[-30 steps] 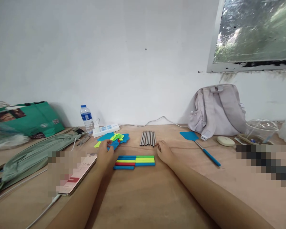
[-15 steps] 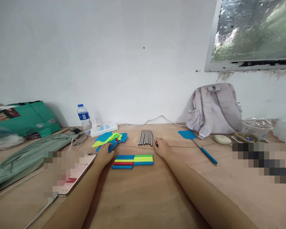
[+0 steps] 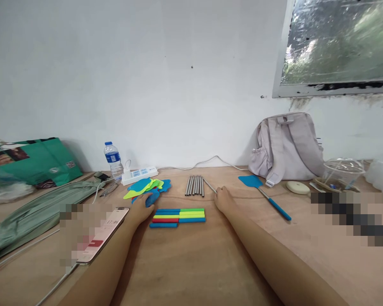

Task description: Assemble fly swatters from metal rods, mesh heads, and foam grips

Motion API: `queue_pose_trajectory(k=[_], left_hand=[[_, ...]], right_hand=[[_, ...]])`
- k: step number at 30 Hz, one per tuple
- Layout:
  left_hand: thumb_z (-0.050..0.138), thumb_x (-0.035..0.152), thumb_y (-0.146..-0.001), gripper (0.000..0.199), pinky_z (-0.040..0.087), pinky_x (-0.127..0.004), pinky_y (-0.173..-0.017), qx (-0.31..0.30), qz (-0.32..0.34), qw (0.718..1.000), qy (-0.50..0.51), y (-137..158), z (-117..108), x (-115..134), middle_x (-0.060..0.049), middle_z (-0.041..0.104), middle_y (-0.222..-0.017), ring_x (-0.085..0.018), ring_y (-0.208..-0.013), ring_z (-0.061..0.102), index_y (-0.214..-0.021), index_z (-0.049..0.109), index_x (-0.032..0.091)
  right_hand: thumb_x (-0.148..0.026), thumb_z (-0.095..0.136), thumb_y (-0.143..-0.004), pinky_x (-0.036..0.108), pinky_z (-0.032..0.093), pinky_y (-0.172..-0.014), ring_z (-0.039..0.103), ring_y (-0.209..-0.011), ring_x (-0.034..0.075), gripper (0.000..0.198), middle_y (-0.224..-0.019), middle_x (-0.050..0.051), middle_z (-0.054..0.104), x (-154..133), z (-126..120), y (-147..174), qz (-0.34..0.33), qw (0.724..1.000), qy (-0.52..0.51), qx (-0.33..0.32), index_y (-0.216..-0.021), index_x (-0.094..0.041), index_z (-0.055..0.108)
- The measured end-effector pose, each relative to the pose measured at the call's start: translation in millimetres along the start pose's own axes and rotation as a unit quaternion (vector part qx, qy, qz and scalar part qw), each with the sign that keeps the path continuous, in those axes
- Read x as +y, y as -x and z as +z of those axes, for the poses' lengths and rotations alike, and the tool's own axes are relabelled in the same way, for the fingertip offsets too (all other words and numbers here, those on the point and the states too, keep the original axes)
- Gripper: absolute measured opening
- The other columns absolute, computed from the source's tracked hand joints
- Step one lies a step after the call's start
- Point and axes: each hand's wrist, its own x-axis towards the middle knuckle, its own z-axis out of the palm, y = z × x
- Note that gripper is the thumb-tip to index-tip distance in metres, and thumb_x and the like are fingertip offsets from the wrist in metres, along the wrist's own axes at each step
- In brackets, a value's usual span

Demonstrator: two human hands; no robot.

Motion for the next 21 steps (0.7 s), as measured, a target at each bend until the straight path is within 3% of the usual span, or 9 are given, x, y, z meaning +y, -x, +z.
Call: queue_pose_trajectory(k=[6, 12, 18, 21], left_hand=[[0.055, 0.02, -0.066, 0.038, 0.037, -0.034, -0.091, -0.009, 0.026, 0.999, 0.029, 0, -3, 4, -0.01, 0.059, -0.106, -0.024, -0.103, 0.052, -0.104, 0.056, 0.018], [0.057, 0.022, -0.063, 0.041, 0.043, -0.033, -0.083, -0.035, 0.043, 0.997, 0.057, -2, -4, 2, -0.009, 0.063, -0.102, -0.025, -0.096, 0.057, -0.104, 0.056, 0.018], [0.052, 0.022, -0.066, 0.032, 0.043, -0.031, -0.083, -0.029, 0.056, 0.995, 0.076, -3, -9, 6, -0.006, 0.064, -0.1, -0.023, -0.095, 0.058, -0.097, 0.058, 0.021], [0.049, 0.021, -0.069, 0.027, 0.042, -0.031, -0.083, -0.003, 0.061, 0.994, 0.088, -1, -13, 10, -0.006, 0.064, -0.1, -0.022, -0.095, 0.058, -0.094, 0.059, 0.021]], right_hand=[[-0.019, 0.045, -0.08, 0.029, 0.037, -0.075, 0.052, -0.083, 0.02, 0.011, -0.089, 0.012, 0.054, 2, -2, 0, 0.0, 0.999, -0.031, 0.014, -0.08, -0.015, 0.055], [-0.011, 0.04, -0.078, 0.03, 0.038, -0.071, 0.053, -0.08, 0.02, 0.012, -0.083, 0.012, 0.055, 6, 0, -3, 0.039, 0.993, -0.095, 0.062, -0.076, -0.015, 0.051], [-0.019, 0.034, -0.08, 0.03, 0.04, -0.06, 0.054, -0.064, 0.019, 0.008, -0.066, 0.005, 0.056, 16, -8, 0, 0.067, 0.968, -0.209, 0.123, -0.078, -0.021, 0.042], [-0.026, 0.033, -0.079, 0.031, 0.041, -0.059, 0.054, -0.068, 0.021, 0.007, -0.066, 0.004, 0.054, 21, -15, 6, 0.086, 0.947, -0.263, 0.162, -0.078, -0.022, 0.039]])
